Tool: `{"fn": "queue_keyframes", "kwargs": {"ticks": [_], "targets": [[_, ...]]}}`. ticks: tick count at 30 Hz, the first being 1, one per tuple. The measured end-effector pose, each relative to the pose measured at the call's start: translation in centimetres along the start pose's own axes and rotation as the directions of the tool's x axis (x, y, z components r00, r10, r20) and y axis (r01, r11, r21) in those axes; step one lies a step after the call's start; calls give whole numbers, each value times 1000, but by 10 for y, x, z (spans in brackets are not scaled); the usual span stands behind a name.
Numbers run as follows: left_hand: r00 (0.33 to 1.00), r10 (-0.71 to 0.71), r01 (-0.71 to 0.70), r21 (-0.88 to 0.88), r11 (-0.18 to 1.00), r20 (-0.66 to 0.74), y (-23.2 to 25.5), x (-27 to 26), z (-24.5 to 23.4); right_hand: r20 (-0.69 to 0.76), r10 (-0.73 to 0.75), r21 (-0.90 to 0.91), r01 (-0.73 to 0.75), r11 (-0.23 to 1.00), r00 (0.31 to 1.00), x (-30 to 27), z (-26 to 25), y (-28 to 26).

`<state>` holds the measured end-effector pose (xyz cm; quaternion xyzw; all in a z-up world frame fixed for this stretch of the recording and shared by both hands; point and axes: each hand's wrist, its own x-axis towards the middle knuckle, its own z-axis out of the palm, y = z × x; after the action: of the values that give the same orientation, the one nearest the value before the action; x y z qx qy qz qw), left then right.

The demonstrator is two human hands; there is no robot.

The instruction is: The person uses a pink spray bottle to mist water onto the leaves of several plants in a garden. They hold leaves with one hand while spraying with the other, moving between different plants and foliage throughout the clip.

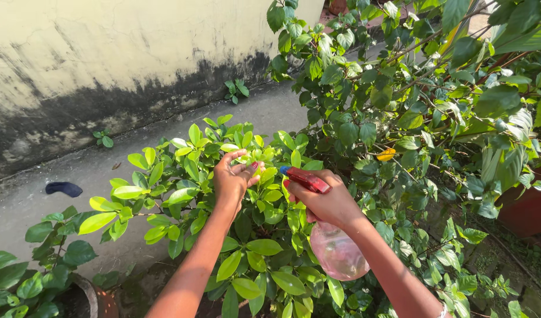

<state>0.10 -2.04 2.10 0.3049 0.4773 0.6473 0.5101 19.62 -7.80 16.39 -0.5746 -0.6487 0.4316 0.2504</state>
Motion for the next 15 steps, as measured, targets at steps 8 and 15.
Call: {"fn": "queue_keyframes", "kwargs": {"ticks": [8, 15], "targets": [[1000, -28, 28, -23, 999, -5, -10, 15, 0, -83, 0, 3, 0, 1000, 997, 6, -3, 1], [998, -64, 64, -30, 998, -8, -12, 19, 1, -50, 2, 46, 0, 999, 999, 10, -2, 3]]}}
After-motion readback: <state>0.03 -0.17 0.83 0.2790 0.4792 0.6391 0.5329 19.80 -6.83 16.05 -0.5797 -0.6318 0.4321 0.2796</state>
